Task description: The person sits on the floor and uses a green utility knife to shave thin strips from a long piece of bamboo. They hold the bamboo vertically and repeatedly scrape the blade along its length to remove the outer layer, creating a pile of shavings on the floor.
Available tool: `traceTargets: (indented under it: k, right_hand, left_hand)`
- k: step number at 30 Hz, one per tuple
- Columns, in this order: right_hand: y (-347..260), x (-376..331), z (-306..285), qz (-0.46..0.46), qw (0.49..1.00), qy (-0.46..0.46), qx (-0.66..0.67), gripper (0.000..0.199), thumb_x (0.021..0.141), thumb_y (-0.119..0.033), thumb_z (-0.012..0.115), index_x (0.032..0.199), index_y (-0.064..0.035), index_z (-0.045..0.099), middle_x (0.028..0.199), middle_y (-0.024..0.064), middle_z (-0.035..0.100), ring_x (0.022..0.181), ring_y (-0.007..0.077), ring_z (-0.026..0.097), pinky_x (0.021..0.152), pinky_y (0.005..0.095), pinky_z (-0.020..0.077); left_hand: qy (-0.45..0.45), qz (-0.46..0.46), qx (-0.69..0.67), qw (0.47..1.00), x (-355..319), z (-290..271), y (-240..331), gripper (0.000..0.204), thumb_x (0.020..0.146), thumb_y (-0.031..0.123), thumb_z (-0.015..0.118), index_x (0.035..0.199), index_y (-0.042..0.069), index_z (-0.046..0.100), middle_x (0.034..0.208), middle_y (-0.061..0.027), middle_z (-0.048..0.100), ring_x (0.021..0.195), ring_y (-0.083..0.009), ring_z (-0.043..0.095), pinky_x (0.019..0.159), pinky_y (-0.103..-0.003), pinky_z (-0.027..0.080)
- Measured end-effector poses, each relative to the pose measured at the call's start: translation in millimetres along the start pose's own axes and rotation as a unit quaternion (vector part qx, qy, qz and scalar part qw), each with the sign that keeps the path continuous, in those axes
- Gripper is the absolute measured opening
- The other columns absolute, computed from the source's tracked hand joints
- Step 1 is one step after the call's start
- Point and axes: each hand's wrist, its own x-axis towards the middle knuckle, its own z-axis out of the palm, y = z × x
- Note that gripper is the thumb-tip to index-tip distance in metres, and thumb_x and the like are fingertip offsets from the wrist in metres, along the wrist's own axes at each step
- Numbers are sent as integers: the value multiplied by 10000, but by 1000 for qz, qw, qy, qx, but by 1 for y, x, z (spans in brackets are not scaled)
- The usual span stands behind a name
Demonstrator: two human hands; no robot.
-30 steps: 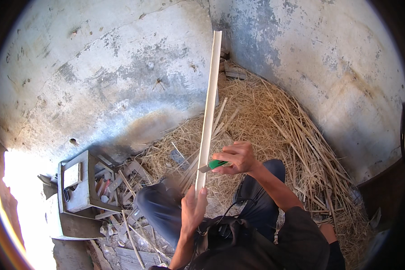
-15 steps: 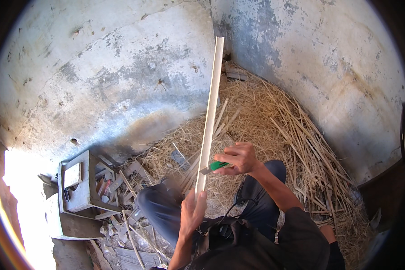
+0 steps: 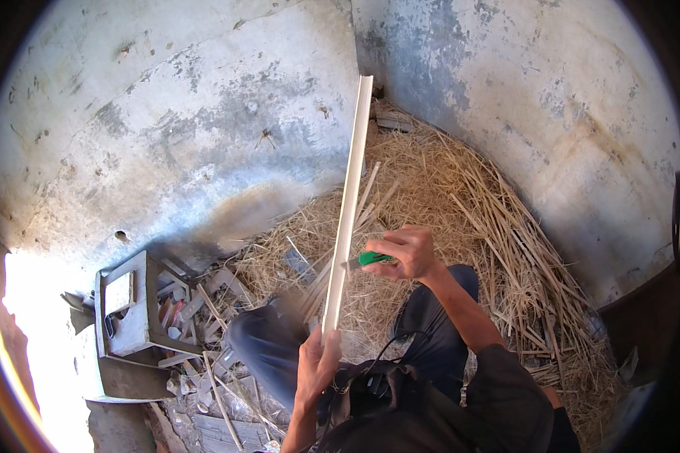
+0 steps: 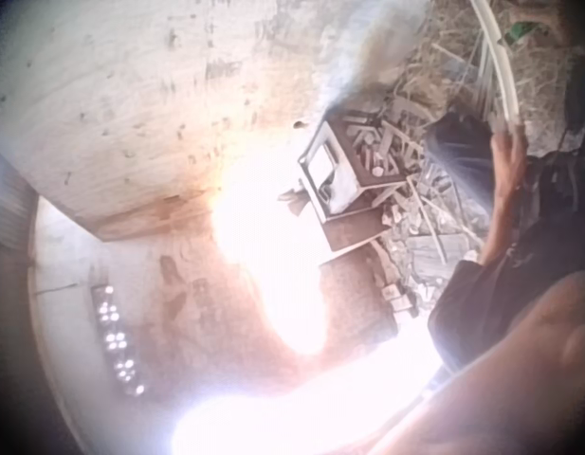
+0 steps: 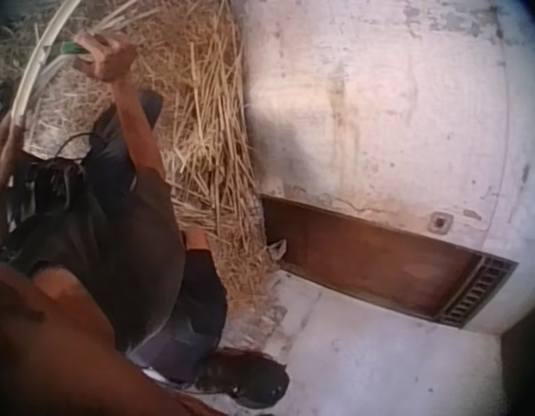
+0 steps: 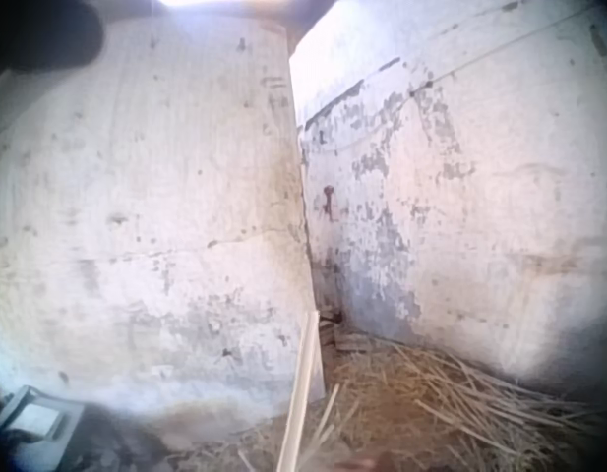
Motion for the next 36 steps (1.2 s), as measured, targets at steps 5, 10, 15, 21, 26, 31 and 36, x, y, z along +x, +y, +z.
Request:
traceTargets:
  k: [5, 10, 15, 21, 26, 31, 36]
  right_hand:
    - [-3, 2, 1, 2, 1000, 4, -9, 370, 866, -583, 840, 902, -216, 814, 745, -79, 754, 498, 106, 620, 482, 280, 482]
    - [-6, 6, 4, -12, 1000, 20, -9, 407, 903, -614, 797, 885, -207, 813, 654, -71, 675, 478, 115, 588, 470, 303, 445]
    - [64, -4, -19, 334, 922, 179, 79, 360, 1020, -478, 720, 967, -127, 783, 653, -39, 598, 508, 74, 507, 485, 294, 417]
    - [84, -22, -25, 408, 883, 158, 169, 506, 1112, -552, 535, 984, -107, 738, 642, -63, 414, 551, 70, 399, 540, 310, 306]
    - [18, -1, -4, 259, 947, -38, 186, 455, 1025, -574, 666, 1070, -130, 757, 663, -30, 560, 580, 80, 544, 548, 288, 392]
    - [-34, 16, 0, 267, 908, -76, 315, 376, 980, -423, 795, 1125, -78, 753, 738, 1, 698, 632, 77, 628, 587, 288, 482]
    - [-20, 4, 15, 384, 776, -35, 499, 345, 1002, -306, 810, 1132, 11, 772, 867, 36, 762, 834, 100, 720, 742, 275, 565]
  left_hand:
    - [6, -8, -18, 1000, -7, -4, 0, 275, 1118, 284, 593, 1023, 31, 643, 745, 75, 522, 673, -27, 463, 579, -247, 368]
    - [7, -1, -19, 1000, -10, -6, -4, 280, 1124, 292, 582, 1031, 36, 650, 743, 74, 515, 669, -24, 456, 577, -241, 361]
    - [-29, -34, -3, 999, -26, -22, -15, 310, 1125, 326, 598, 1016, 40, 642, 728, 66, 521, 647, -25, 458, 561, -234, 358]
    - [40, -77, -60, 994, -33, -23, -33, 336, 1132, 302, 604, 915, 47, 585, 673, 43, 545, 529, -44, 471, 476, -248, 366]
    - [60, 14, 39, 997, -10, -18, -5, 327, 1131, 263, 602, 895, 36, 577, 634, 7, 576, 527, -54, 522, 473, -259, 386]
    - [57, 50, 55, 996, 4, -7, -8, 269, 1104, 216, 634, 931, 11, 611, 666, -4, 623, 570, -65, 571, 524, -270, 452]
    - [30, 50, 114, 992, 12, 0, -8, 211, 1074, 205, 672, 1092, -5, 672, 712, -57, 686, 626, -108, 651, 590, -310, 525]
